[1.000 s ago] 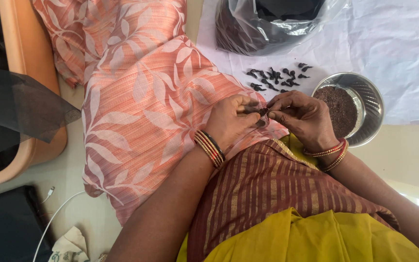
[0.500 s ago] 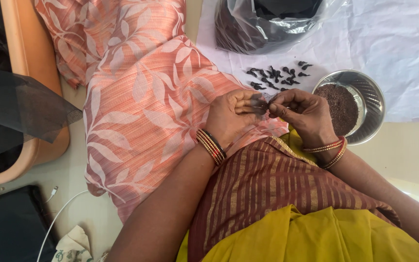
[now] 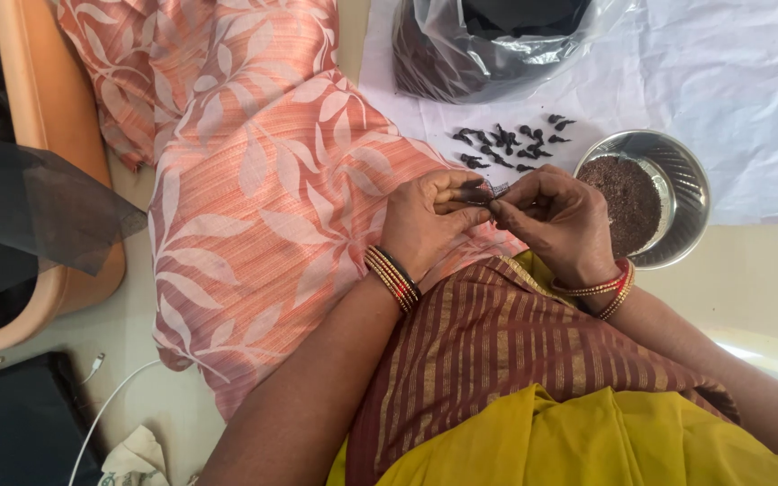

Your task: The person is assembling small pouches by placing seeds or spices onto mesh fabric squares and folding them to secure the contents.

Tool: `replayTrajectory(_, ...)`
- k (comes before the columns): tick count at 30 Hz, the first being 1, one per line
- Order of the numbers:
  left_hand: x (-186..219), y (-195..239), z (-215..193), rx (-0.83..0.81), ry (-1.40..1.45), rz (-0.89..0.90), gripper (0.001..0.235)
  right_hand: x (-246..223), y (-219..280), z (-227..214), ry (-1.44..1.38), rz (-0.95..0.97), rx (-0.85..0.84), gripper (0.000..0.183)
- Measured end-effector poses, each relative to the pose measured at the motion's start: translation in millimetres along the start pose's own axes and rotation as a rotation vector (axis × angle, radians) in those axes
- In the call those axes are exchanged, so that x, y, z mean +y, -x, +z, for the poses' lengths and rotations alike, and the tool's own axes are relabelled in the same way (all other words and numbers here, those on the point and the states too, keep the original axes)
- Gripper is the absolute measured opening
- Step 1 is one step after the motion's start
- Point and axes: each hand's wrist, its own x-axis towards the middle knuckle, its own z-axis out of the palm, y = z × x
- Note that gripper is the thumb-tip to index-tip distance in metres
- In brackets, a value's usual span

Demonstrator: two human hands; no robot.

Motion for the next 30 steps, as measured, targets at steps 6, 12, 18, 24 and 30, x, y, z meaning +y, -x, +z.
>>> replayTrajectory(6,-0.1,0.5,1.0,0.01,-0.003,-0.014,0.031,8.0,0.5,0.5,-0.126,0.077,-0.006,0.011)
replayTrajectory(12,8.5,3.2,-0.3,0.083,-0.049,0.001,0.025,-2.7,2.3,3.7,-0.19,0.034,-0.059,0.012)
replayTrajectory(18,11.7,3.2,1.6,0.121,-0.076,-0.013,0.021,-10.2,2.0,6.2,-0.079,-0.034,-0.047,0.019)
replayTrajectory(24,9.0,3.9,1.5,0.08,-0.149,0.011,0.015,-5.1,0.8,9.2,0.014,-0.067,-0.011,0.017)
replayTrajectory(30,13.6,4.5,4.4,0.082,-0.255,-0.002,0.021,-6.4,1.1,11.9,-0.007,-0.041,0.032,0.013)
